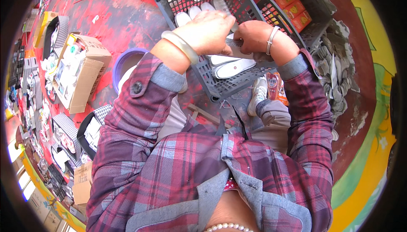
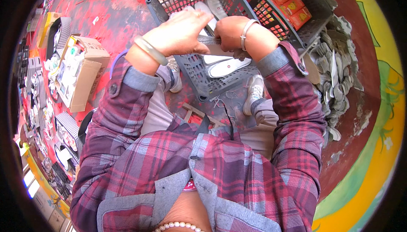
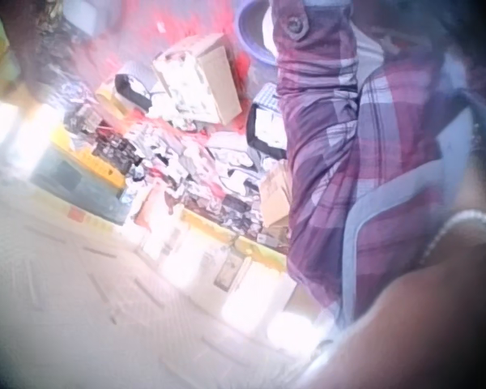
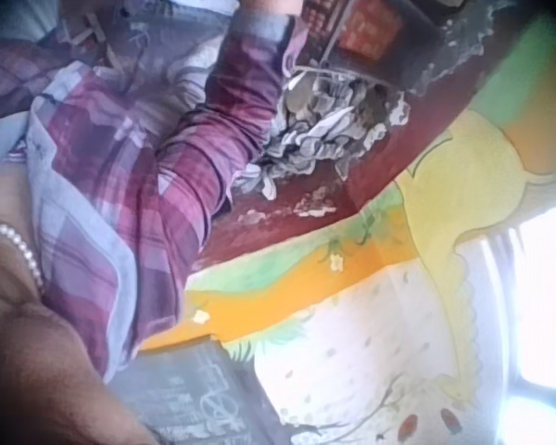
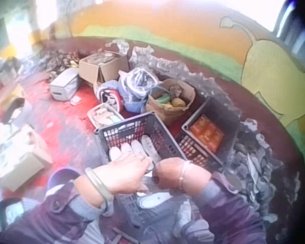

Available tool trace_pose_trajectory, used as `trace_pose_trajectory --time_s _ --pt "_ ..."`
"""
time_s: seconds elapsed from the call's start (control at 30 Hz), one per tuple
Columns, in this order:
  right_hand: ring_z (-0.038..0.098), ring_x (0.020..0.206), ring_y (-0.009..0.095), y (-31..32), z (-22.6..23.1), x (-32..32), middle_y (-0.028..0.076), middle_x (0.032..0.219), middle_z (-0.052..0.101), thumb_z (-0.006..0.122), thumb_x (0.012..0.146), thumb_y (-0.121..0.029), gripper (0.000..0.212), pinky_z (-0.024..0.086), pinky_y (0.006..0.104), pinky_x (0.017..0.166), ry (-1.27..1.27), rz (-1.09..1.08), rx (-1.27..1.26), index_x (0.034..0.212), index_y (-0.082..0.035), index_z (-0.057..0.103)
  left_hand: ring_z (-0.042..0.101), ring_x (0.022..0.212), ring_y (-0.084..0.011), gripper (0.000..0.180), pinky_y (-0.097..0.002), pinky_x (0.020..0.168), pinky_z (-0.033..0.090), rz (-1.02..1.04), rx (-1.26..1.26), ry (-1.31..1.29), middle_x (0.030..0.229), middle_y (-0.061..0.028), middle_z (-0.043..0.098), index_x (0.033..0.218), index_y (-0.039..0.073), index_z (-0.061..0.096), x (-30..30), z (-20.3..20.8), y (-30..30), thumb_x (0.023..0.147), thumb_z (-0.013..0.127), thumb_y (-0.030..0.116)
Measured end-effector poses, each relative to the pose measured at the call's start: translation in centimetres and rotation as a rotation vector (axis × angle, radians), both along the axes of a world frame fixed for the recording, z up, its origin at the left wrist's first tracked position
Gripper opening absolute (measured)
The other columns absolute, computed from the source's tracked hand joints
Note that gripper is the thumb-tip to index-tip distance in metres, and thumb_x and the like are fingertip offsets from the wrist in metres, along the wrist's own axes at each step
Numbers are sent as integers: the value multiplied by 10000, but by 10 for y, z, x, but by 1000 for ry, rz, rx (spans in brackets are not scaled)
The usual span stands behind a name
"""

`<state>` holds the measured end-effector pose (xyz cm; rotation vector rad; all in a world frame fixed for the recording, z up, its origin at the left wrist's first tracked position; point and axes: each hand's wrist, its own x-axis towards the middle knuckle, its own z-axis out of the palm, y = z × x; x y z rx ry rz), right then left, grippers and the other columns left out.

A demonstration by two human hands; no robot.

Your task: The person picks up shoe insoles from a crate, wipes them with a cloth, and organizes them within a crate and the surrounding workspace.

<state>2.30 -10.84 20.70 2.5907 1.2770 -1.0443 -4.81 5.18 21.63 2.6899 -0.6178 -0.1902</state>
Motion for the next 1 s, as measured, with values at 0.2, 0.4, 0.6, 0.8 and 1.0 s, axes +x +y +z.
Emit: trace_pose_trajectory --time_s 0.2,0.4,0.6,0.8,1.0 --pt "644 789 276 -17 60 -35 123 853 660 629 676 -107 277 518 367 689 -332 21 34 950 -100 665 601 861 -307 420 -374 786 454 -41 -61 392 881 -190 630 1011 -5 552 -4 -6 -29 705 679 252" --pt "590 730 122 -115 98 -47 77 905 633 441 698 40 383 480 247 656 -7 -816 1152 1040 0 609 597 870 -186 422 -318 769 468 231 -1055 618 994 -83 615 1116 10 543 8 -31 -22 773 657 228" --pt "604 783 137 -101 38 -67 117 1065 597 607 831 -151 465 482 247 689 738 -1153 1217 1230 40 465 610 915 -168 407 -294 768 516 215 -1630 786 1073 -88 604 1203 18 482 0 6 -40 864 603 207" --pt "516 971 113 -62 37 -73 62 1099 559 475 942 -301 441 412 239 850 546 -977 1313 1237 27 464 583 964 -254 584 -329 810 463 188 -1287 298 1045 -170 587 1262 -22 351 2 -9 -67 905 491 418" --pt "537 954 127 -61 12 -73 78 1092 564 525 918 -248 421 440 248 822 717 -1077 1381 1209 51 465 563 975 -414 620 -408 831 436 340 -997 159 994 -306 575 1168 -89 383 -3 -9 -68 909 422 473"
